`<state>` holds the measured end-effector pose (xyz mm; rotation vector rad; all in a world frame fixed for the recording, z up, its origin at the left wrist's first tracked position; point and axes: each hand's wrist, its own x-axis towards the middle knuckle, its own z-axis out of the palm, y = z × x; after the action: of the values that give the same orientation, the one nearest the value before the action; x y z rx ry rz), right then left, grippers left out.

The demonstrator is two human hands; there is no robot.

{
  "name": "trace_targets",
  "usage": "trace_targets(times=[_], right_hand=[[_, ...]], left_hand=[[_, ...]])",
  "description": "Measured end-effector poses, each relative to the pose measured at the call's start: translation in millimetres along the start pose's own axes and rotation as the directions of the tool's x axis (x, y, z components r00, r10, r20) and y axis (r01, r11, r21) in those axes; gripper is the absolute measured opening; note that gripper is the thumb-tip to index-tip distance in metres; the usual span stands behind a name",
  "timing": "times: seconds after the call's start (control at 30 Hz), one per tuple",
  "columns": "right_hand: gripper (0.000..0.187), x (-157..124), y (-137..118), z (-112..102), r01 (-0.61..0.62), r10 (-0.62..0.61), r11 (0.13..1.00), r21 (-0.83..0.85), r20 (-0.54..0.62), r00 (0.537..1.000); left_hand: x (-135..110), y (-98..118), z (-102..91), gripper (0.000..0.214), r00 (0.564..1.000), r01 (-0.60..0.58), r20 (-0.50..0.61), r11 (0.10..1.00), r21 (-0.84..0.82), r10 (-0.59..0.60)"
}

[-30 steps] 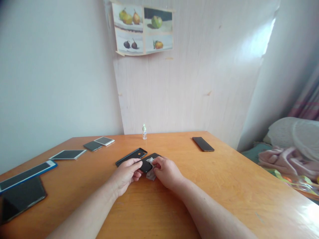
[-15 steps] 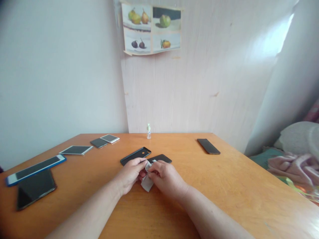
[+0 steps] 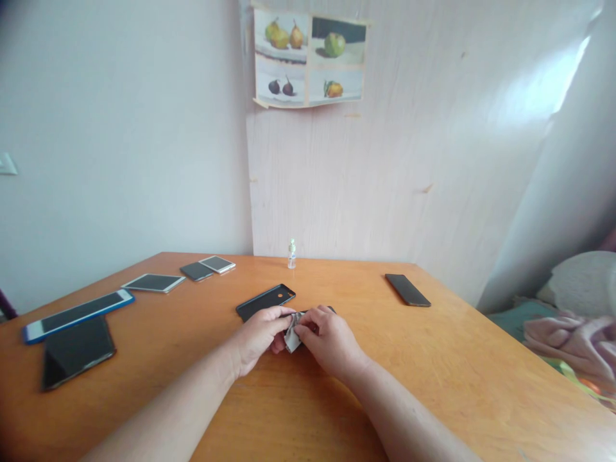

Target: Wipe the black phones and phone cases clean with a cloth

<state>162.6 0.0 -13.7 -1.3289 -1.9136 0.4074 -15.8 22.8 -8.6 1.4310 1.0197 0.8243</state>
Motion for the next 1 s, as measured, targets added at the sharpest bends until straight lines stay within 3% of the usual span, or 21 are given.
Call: trace_targets(times=[0.13, 0.2, 0.27, 0.4, 0.5, 0.63, 0.73, 0.83, 0.9, 1.0], right_hand=[[0.016, 3.4, 4.6, -8.2, -0.037, 0.028, 0.986, -0.163, -0.057, 0.998], [0.029, 5.5, 10.6, -13.0, -0.055, 0.038, 0.976, -0.211, -0.084, 0.996], [0.037, 6.3, 15.5, -17.2, -0.054, 0.053, 0.978, -0.201, -0.009, 0.999], [0.034, 4.8, 17.2, -21.3, -0.077, 0.107, 0.982, -0.171, 0.174, 0.979], [0.037, 4.4, 14.9, -21.1, -0.115, 0.143, 0.976, -0.187, 0.147, 0.979], [0.038, 5.6, 14.5, -19.1, -0.175, 0.207, 0.945, -0.277, 0.091, 0.974], [0.036, 5.5, 14.6, -17.6, -0.206, 0.240, 0.921, -0.330, 0.065, 0.969], [0.035, 4.1, 11.5, -16.8, -0.202, 0.239, 0.919, -0.337, 0.069, 0.969], [0.035, 2.9, 7.5, -16.9, -0.192, 0.226, 0.927, -0.321, 0.074, 0.971], [0.039, 1.3, 1.8, -17.4, -0.172, 0.209, 0.940, -0.296, 0.100, 0.973]], left_hand=[[-2.0, 4.0, 0.4, 0.037, 1.000, 0.002, 0.000, 0.999, 0.043, -0.002], [-2.9, 5.1, 0.2, 0.036, 1.000, -0.007, 0.020, 0.998, 0.060, 0.006], [-3.6, 5.4, 0.3, 0.036, 0.999, -0.017, 0.040, 0.998, 0.068, 0.014], [-4.4, 5.1, 1.5, 0.034, 0.999, -0.028, 0.041, 1.000, -0.004, 0.028], [-3.4, 4.0, 2.1, 0.035, 0.998, -0.069, 0.005, 0.996, -0.056, 0.069], [-0.1, -1.4, 1.8, 0.042, 0.976, -0.215, -0.015, 0.972, 0.098, 0.218], [1.1, -6.5, 1.8, 0.049, 0.932, -0.324, -0.050, 0.883, 0.339, 0.360], [0.9, -8.6, 2.1, 0.055, 0.852, -0.429, -0.007, 0.705, 0.565, 0.524], [1.1, -7.9, 2.0, 0.037, 0.831, -0.462, 0.054, 0.632, 0.623, 0.554], [3.5, -6.1, -0.5, 0.009, 0.826, -0.453, 0.053, 0.605, 0.655, 0.561]])
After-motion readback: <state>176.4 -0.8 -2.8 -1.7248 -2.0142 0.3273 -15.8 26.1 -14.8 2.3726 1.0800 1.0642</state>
